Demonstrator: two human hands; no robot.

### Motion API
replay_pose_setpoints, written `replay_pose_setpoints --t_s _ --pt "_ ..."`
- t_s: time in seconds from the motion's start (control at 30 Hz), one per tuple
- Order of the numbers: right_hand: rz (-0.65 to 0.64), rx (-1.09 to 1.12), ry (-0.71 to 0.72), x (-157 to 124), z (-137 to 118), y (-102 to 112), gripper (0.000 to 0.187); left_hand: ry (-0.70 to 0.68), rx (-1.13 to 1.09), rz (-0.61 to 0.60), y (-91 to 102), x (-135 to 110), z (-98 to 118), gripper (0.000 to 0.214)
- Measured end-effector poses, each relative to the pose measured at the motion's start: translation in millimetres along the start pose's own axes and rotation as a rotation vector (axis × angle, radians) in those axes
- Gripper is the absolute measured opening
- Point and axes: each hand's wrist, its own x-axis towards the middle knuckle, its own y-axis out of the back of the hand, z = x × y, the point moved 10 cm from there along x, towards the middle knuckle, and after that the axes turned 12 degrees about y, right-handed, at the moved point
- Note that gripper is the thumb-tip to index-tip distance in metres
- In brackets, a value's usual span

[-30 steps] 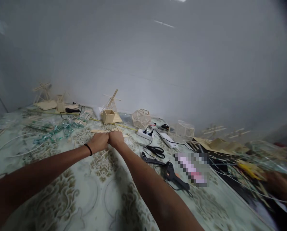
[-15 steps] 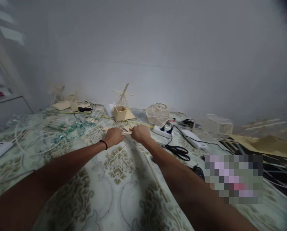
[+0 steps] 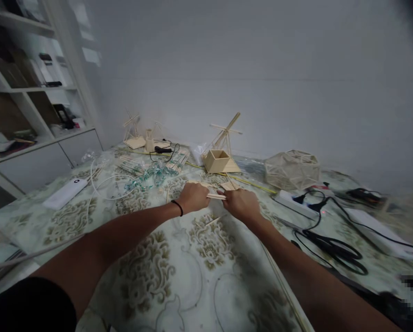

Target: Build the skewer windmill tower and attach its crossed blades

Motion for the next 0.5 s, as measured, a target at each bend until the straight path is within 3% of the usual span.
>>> replay_pose_setpoints --t_s 0.27,0.5 --pt "0.051 -0.026 0.041 -12 -19 13 0.06 -0.025 0.014 0.011 17.5 -30 -10 0.036" --pt "0.058 -0.029 0.054 -10 -34 16 0.055 -0.014 0.013 0.022 21.8 -36 -22 0.033"
